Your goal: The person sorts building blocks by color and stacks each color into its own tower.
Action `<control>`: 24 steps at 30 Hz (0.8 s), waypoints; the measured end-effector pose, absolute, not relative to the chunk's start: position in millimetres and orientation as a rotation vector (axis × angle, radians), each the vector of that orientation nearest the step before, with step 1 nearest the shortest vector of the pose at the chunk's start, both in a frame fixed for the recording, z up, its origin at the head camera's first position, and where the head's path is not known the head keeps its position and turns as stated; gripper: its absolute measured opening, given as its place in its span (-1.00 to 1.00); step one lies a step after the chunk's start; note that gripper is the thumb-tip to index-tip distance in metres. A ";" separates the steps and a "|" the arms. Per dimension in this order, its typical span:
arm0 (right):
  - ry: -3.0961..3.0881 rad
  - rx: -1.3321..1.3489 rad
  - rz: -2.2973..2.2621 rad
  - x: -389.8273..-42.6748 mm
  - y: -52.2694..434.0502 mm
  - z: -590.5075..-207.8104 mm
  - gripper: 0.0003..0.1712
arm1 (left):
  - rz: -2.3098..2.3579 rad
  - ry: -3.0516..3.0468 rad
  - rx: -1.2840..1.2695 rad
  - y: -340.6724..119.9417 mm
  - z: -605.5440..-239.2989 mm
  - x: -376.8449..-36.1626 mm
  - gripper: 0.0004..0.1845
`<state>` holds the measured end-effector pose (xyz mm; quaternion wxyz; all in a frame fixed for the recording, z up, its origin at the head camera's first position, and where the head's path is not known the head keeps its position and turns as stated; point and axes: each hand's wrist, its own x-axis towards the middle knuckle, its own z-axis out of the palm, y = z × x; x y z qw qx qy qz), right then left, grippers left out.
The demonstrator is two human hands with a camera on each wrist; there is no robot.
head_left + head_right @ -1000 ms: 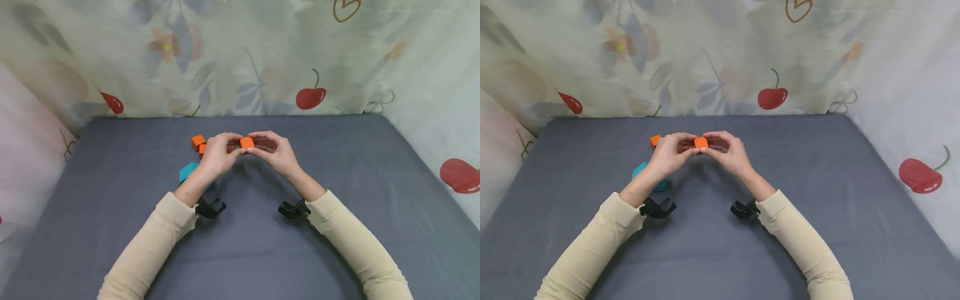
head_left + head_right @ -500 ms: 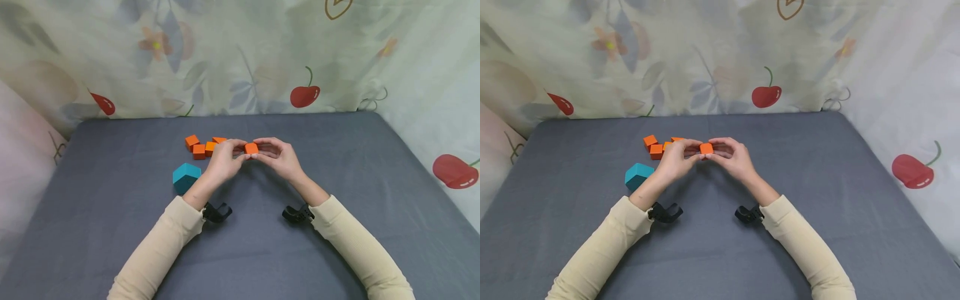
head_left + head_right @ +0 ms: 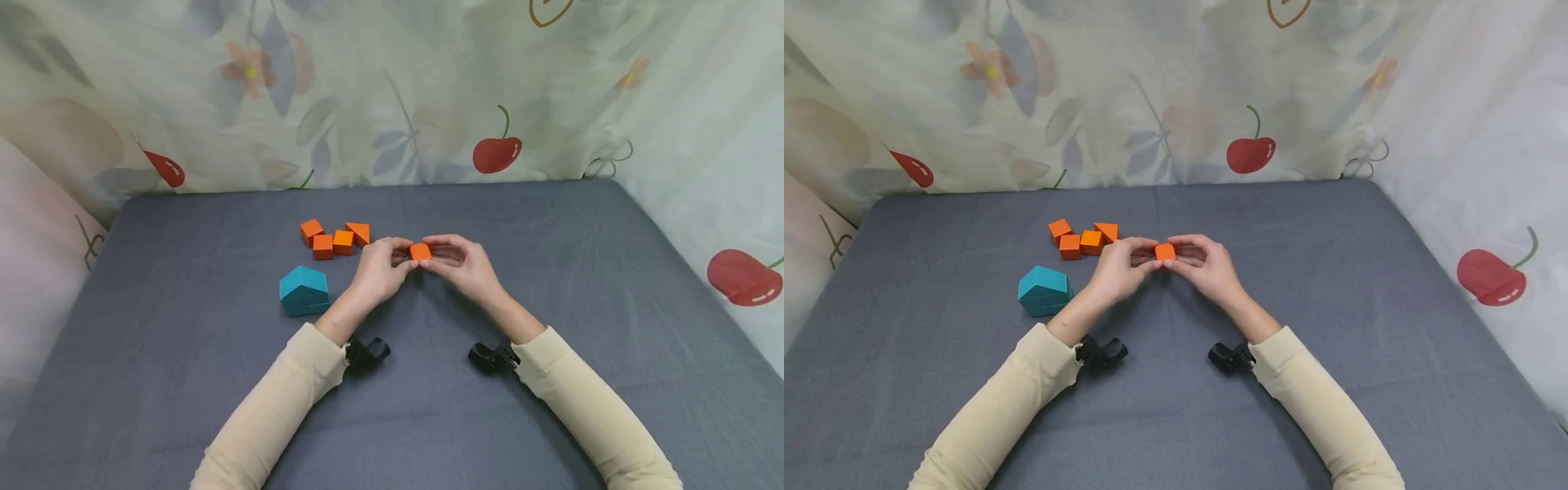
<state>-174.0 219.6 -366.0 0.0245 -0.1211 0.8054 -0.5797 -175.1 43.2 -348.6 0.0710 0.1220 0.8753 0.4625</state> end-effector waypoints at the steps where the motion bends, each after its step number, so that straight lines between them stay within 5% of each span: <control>1: 2.492 -0.372 -1.790 -173.7 220.6 -367.0 -0.50 | 1.391 2.630 0.370 44.2 -349.8 -175.4 -0.57; 24: 2.437 -0.227 -1.731 -173.1 231.7 -379.7 -0.52 | 1.374 2.603 0.341 56.8 -366.9 -178.3 -0.59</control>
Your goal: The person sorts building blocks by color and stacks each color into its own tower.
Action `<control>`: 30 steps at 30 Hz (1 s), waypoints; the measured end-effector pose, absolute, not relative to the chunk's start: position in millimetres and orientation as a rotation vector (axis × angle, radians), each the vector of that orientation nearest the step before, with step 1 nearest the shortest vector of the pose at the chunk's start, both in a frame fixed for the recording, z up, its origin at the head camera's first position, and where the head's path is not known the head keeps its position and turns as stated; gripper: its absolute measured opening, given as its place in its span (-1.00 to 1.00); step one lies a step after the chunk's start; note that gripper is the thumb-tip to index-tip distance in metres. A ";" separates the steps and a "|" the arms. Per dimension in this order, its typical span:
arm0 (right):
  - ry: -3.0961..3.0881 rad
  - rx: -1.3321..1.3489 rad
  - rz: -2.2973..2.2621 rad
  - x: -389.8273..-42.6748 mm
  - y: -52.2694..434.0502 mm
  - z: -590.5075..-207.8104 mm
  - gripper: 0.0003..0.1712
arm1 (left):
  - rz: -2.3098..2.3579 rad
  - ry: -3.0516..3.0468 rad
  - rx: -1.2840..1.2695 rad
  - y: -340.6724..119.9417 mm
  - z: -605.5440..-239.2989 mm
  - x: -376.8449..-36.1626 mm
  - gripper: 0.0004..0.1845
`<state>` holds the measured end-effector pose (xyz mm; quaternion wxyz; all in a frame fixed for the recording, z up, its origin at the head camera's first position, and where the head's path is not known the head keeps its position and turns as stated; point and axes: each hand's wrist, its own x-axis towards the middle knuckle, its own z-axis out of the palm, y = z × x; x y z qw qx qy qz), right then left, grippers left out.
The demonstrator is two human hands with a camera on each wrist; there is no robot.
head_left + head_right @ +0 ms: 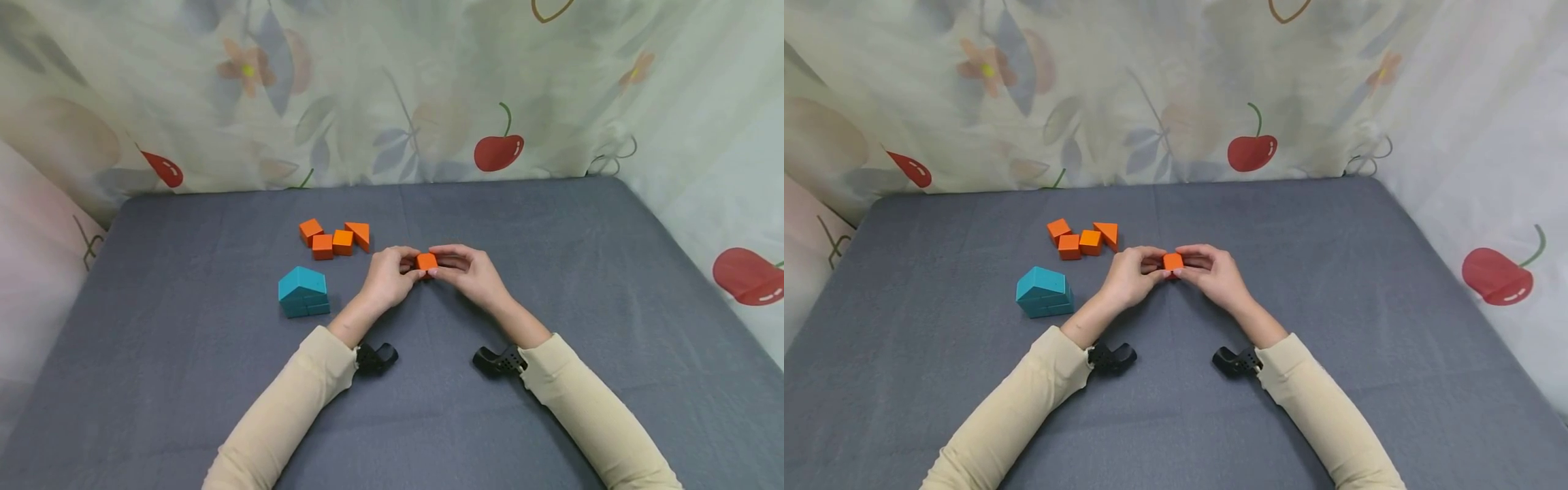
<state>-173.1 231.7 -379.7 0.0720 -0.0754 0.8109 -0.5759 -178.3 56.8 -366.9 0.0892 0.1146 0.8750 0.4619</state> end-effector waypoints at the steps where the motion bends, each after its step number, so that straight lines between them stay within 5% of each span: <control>1: 2.437 -0.216 -1.728 -173.2 231.5 -379.7 -0.52 | 1.376 2.601 0.337 56.9 -367.2 -178.5 -0.59; 30: 2.458 -0.142 -1.620 -178.5 234.6 -377.0 -0.51 | 1.427 2.627 0.319 48.8 -367.7 -175.0 -0.59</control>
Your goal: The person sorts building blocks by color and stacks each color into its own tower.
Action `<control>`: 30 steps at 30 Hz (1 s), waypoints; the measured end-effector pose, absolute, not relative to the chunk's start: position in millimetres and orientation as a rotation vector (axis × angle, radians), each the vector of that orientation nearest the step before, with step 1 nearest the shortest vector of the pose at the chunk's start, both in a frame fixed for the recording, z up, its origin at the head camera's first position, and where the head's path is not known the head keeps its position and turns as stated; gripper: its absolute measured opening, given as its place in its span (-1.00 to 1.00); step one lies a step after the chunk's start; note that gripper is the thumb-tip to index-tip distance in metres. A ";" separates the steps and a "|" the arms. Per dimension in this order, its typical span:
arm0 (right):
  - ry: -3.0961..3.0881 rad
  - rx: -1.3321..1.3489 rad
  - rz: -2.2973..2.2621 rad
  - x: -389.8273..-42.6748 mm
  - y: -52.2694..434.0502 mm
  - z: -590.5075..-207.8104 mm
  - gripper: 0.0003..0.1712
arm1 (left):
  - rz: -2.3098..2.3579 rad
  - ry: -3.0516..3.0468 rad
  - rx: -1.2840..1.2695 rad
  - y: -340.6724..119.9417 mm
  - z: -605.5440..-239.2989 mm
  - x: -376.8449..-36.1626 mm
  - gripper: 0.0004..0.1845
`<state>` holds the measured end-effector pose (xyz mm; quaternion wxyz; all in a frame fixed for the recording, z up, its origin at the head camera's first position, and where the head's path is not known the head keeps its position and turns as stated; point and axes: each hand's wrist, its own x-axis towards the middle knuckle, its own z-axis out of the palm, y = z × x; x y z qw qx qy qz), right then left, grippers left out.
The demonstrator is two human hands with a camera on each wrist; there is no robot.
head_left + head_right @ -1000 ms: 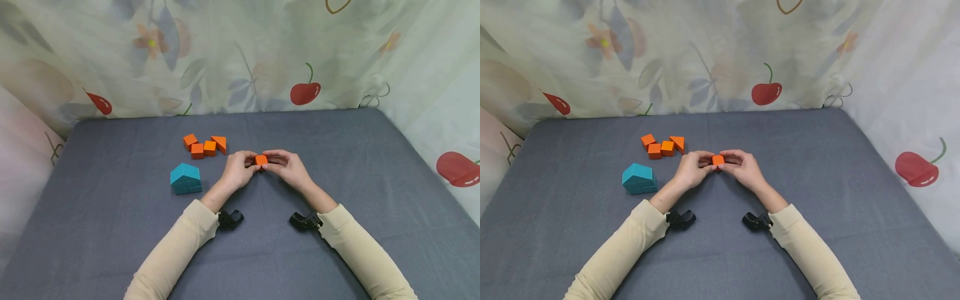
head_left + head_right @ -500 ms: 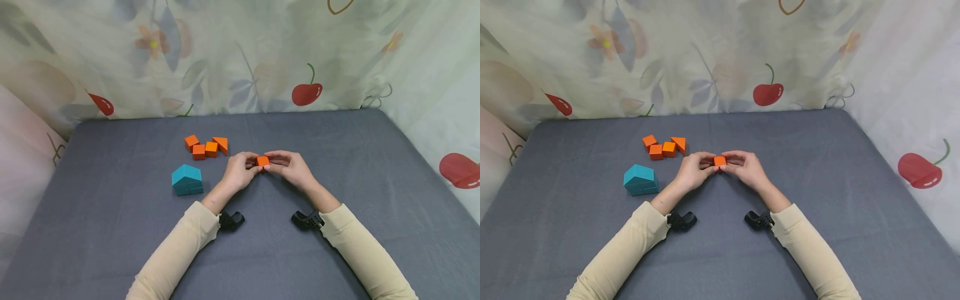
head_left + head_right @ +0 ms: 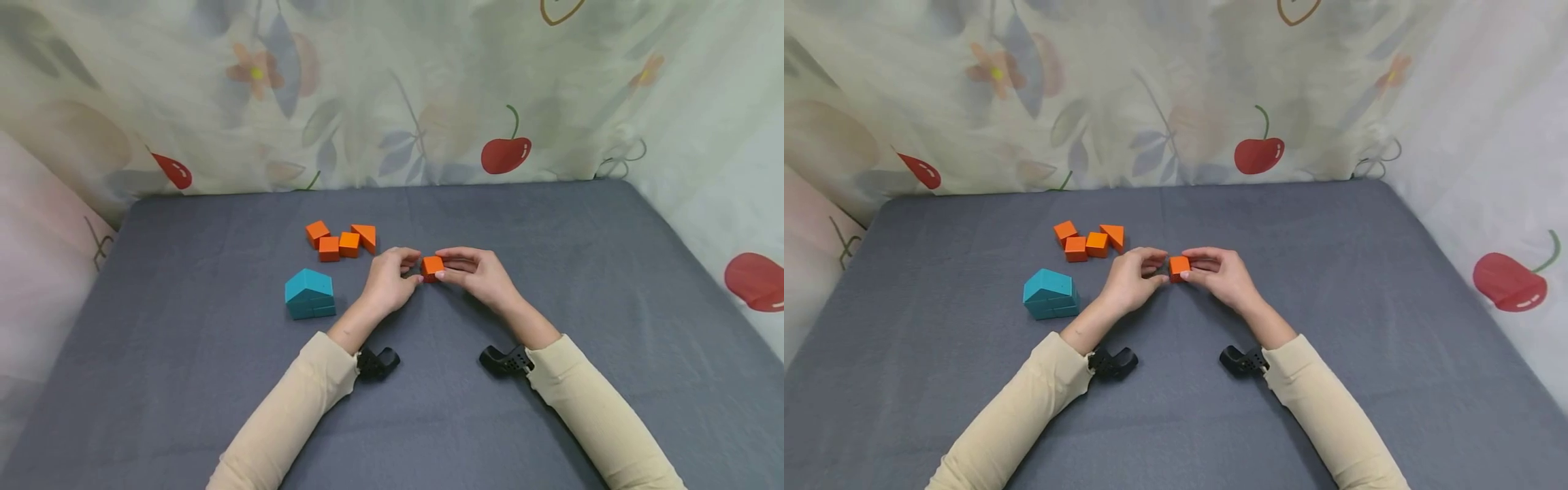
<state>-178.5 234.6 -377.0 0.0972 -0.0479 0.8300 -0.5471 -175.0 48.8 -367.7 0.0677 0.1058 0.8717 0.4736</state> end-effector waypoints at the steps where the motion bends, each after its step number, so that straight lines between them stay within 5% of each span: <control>1: 2.461 -0.137 -1.617 -178.5 234.8 -377.2 -0.51 | 1.448 2.646 0.311 48.4 -367.8 -174.9 -0.60; 16: 2.491 -0.123 -1.595 -179.0 234.4 -376.8 -0.51 | 1.803 2.852 0.061 46.2 -369.8 -173.3 -0.71; 30: 2.484 -0.132 -1.597 -178.7 234.3 -377.2 -0.51 | 1.909 2.850 -0.196 43.7 -375.1 -172.5 -0.26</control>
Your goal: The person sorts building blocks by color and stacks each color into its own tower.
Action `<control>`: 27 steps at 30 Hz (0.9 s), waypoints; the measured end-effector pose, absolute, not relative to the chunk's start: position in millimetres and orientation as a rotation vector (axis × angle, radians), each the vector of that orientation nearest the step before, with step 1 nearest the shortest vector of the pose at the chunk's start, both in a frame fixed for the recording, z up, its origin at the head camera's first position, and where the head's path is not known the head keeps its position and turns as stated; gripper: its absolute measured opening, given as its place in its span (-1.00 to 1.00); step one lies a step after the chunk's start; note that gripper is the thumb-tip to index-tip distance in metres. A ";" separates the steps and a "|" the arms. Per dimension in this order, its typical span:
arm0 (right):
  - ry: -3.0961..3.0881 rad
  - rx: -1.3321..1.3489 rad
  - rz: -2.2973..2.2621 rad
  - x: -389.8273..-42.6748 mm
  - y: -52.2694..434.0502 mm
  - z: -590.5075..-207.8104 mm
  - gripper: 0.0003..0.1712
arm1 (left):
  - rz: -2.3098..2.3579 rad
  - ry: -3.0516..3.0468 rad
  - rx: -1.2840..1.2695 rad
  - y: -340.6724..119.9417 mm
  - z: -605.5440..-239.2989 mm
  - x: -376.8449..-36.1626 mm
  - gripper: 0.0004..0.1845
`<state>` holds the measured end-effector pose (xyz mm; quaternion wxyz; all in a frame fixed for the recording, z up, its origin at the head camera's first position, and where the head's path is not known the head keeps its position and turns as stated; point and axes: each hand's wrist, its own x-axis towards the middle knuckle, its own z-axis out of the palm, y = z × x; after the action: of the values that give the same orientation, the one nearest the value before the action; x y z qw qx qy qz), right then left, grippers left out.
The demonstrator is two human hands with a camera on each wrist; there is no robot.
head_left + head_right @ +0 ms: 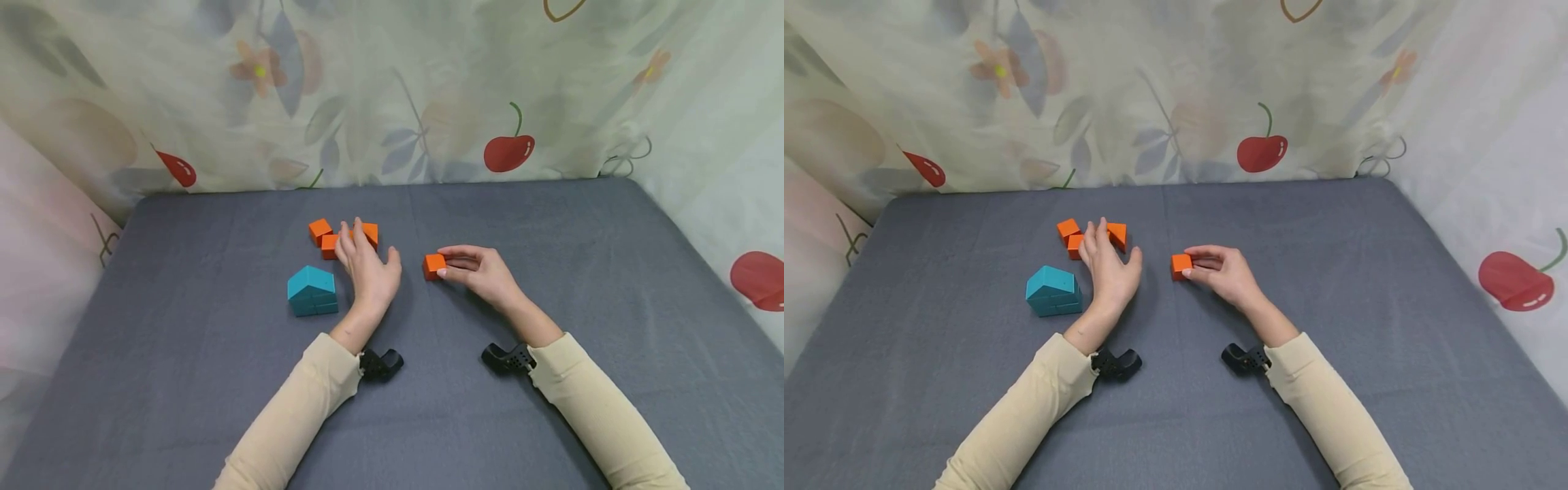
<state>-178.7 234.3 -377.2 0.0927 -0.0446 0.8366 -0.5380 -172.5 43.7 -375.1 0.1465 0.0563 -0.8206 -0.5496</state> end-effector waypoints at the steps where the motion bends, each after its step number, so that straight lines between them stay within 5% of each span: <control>1: 2.482 -0.133 -1.598 -178.7 234.3 -377.2 -0.51 | -1.587 -2.378 0.173 43.4 -375.2 -172.5 -0.23; 27: 2.487 -0.100 -1.587 -178.2 234.3 -377.9 -0.50 | -1.380 -2.533 0.293 43.6 -375.2 -176.5 -0.33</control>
<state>-178.2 234.3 -377.9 0.0948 -0.0336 0.8388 -0.5351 -176.5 43.6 -375.2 0.1210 0.1002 -0.8673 -0.4724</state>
